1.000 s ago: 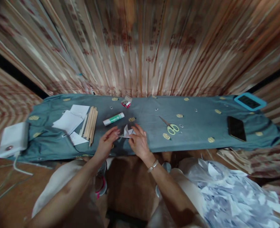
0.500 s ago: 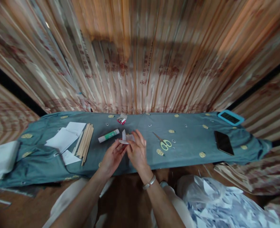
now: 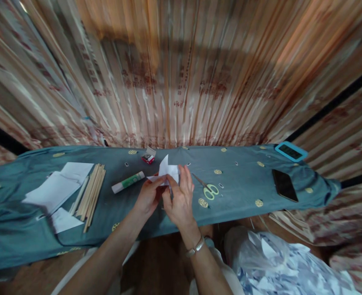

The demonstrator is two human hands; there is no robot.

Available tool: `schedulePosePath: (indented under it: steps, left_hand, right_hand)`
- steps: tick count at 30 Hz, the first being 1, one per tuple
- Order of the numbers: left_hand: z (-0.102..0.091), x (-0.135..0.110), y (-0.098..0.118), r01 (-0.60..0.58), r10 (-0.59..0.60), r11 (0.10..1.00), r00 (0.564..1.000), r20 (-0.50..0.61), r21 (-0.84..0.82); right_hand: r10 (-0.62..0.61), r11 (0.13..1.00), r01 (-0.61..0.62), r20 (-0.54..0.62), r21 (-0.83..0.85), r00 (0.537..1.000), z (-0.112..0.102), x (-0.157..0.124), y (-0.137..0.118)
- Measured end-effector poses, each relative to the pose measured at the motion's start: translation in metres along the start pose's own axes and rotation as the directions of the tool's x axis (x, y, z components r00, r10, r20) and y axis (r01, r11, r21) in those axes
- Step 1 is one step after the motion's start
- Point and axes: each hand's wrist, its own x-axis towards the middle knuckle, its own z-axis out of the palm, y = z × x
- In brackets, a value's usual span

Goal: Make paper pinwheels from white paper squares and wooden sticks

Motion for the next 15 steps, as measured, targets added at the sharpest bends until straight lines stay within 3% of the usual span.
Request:
schedulePosePath:
  steps: [6, 15]
  left_hand:
    - [-0.009, 0.005, 0.007, 0.002, -0.002, 1.0, 1.0, -0.03, -0.001]
    - [-0.02, 0.005, 0.018, -0.054, 0.055, 0.998, 0.997, -0.049, 0.024]
  right_hand:
    - [0.071, 0.982, -0.075, 0.029, 0.171, 0.997, 0.008, 0.003, -0.002]
    - [0.076, 0.966, -0.083, 0.039, 0.246, 0.996, 0.015, 0.004, -0.014]
